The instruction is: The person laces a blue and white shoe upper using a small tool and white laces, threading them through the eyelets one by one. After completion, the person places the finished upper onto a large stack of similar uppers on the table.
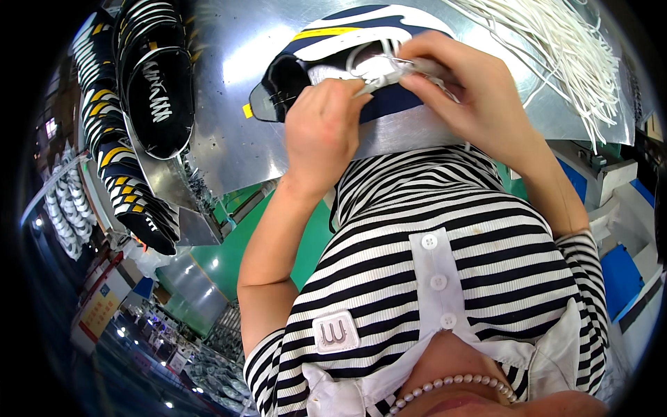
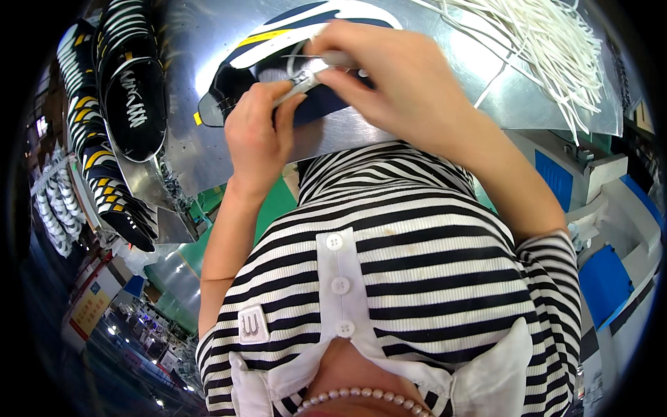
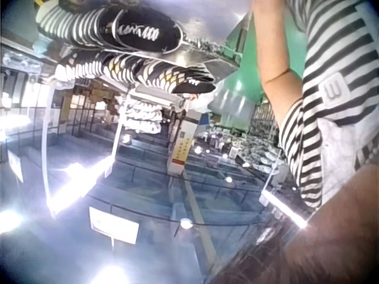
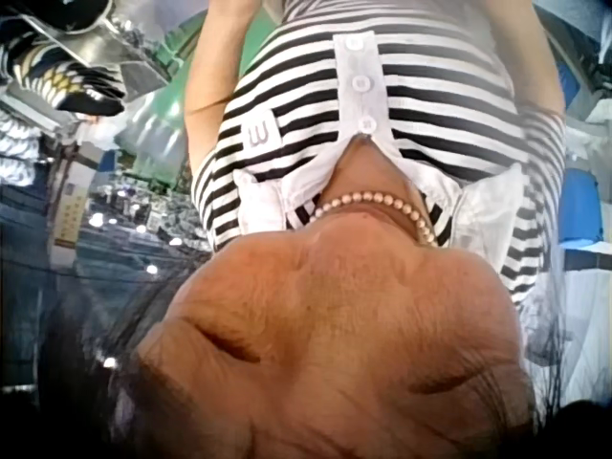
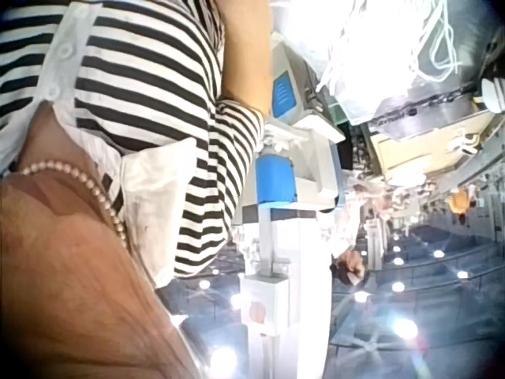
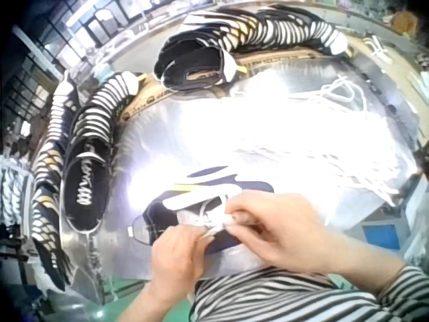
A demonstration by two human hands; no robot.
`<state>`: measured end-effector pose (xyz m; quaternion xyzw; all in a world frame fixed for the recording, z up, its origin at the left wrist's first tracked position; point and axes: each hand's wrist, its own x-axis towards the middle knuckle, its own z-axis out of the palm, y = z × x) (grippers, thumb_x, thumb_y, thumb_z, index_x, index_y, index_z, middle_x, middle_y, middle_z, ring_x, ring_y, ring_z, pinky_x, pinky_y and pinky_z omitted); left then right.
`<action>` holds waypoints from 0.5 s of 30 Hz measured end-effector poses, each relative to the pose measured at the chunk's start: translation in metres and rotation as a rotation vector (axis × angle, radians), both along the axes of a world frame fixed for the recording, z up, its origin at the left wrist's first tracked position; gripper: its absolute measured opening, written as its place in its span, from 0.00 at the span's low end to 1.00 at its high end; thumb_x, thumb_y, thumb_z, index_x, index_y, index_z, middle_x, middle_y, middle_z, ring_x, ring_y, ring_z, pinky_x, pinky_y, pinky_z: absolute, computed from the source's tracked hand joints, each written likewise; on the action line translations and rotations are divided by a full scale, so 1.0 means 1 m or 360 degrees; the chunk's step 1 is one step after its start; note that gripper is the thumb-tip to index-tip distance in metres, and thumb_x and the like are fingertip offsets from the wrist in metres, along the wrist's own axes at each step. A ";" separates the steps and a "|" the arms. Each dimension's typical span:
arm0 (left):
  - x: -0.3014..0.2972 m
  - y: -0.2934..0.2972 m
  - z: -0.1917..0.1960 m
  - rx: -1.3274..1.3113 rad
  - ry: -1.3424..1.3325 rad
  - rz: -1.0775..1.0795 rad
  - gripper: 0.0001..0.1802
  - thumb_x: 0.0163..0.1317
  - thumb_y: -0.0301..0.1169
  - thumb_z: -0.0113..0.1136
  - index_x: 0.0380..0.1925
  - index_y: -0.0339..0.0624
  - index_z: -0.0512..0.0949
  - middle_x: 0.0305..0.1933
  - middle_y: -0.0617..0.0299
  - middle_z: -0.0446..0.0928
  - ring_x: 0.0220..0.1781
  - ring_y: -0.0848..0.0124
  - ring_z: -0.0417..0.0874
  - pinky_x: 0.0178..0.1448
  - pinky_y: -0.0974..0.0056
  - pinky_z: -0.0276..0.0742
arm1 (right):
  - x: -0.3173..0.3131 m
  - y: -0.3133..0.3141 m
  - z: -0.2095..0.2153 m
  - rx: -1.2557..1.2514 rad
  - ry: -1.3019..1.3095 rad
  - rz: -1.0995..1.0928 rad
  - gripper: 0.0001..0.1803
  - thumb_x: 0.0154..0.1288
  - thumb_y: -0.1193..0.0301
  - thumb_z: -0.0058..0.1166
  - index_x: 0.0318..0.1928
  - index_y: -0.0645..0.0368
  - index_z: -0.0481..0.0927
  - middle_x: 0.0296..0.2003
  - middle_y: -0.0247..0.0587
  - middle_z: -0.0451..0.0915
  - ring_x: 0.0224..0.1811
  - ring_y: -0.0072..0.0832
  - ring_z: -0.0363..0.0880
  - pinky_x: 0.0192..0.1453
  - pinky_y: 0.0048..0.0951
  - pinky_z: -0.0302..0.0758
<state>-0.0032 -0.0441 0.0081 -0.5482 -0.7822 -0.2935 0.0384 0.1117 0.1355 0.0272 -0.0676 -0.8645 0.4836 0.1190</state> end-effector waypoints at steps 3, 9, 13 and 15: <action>0.005 0.003 -0.003 0.0103 0.0117 -0.0188 0.11 0.52 0.21 0.69 0.34 0.40 0.76 0.29 0.58 0.78 0.28 0.59 0.77 0.31 0.60 0.71 | -0.025 -0.003 -0.012 0.0193 0.0178 0.0249 0.11 0.61 0.75 0.57 0.45 0.60 0.78 0.31 0.44 0.83 0.31 0.37 0.82 0.35 0.31 0.76; 0.001 -0.006 -0.010 0.0190 0.0117 -0.0279 0.13 0.50 0.19 0.69 0.34 0.39 0.75 0.30 0.57 0.77 0.29 0.60 0.78 0.32 0.60 0.72 | -0.031 0.001 -0.022 0.0019 -0.0108 0.0305 0.09 0.62 0.70 0.57 0.43 0.56 0.82 0.33 0.42 0.85 0.35 0.38 0.84 0.40 0.34 0.79; -0.002 -0.007 -0.007 0.0060 -0.0100 -0.0240 0.13 0.51 0.20 0.69 0.35 0.38 0.75 0.30 0.55 0.78 0.29 0.58 0.78 0.32 0.60 0.72 | -0.029 0.003 0.000 -0.0573 0.0165 -0.0052 0.08 0.64 0.74 0.58 0.44 0.60 0.82 0.34 0.39 0.86 0.35 0.29 0.85 0.44 0.27 0.79; -0.002 -0.012 -0.002 -0.0024 -0.0192 -0.0223 0.13 0.52 0.21 0.69 0.36 0.38 0.75 0.31 0.54 0.78 0.29 0.57 0.79 0.33 0.59 0.73 | -0.028 0.046 0.011 -0.0804 0.0554 -0.0447 0.07 0.69 0.75 0.56 0.45 0.62 0.83 0.36 0.35 0.86 0.37 0.22 0.84 0.49 0.25 0.79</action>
